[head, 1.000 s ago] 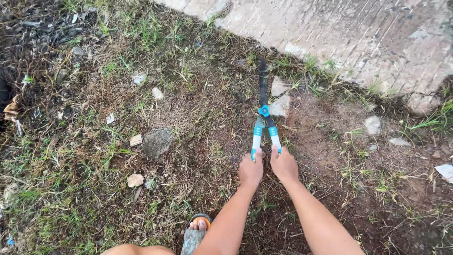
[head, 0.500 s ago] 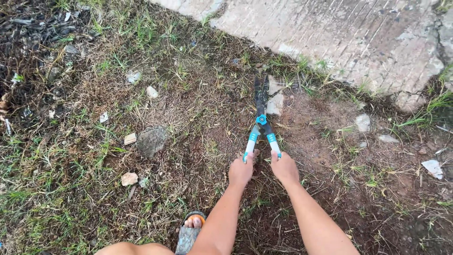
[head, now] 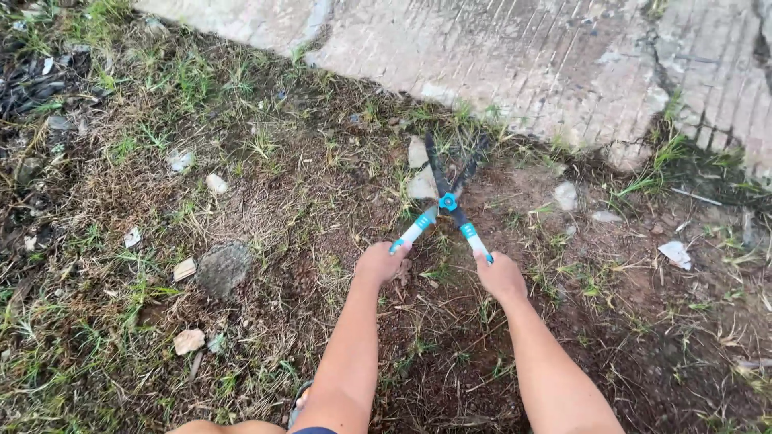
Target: Trimming grass along a concrete edge using garden shears.
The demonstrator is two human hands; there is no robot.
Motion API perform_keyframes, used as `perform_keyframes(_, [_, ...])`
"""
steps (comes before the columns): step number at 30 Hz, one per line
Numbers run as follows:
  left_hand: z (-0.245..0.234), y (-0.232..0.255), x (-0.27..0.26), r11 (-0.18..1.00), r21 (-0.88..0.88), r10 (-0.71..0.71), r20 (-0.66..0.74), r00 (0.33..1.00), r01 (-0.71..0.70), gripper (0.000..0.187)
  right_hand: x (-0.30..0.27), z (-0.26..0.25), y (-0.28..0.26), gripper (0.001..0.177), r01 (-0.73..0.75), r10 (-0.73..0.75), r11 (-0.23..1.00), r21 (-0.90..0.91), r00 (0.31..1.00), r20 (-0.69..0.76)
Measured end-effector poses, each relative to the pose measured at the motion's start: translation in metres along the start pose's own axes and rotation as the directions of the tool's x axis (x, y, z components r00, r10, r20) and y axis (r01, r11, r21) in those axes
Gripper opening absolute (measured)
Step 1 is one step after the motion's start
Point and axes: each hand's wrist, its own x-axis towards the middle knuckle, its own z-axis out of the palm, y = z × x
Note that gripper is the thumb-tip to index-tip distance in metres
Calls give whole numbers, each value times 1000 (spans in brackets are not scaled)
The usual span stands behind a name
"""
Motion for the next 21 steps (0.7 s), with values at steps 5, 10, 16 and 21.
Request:
perform_keyframes(5, [55,7,27,996,39,82,-31,996,-81,57,15,36,43,59,-61,71,993,102,992,-100])
perform_keyframes(10, [50,69,6,987,12,161,-35,986,-161,59,-10,11,45,54,-205,254,946,250,949,-185])
perform_keyframes(16, [52,108,12,964,19,264,23,964,-265,55,13,5,100,58,-178,229,965,190,928,-293])
perform_keyframes(21, [83,111,17,958,25,283,79,956,-285,52,5,-6,121,52,-205,251,961,184,927,-278])
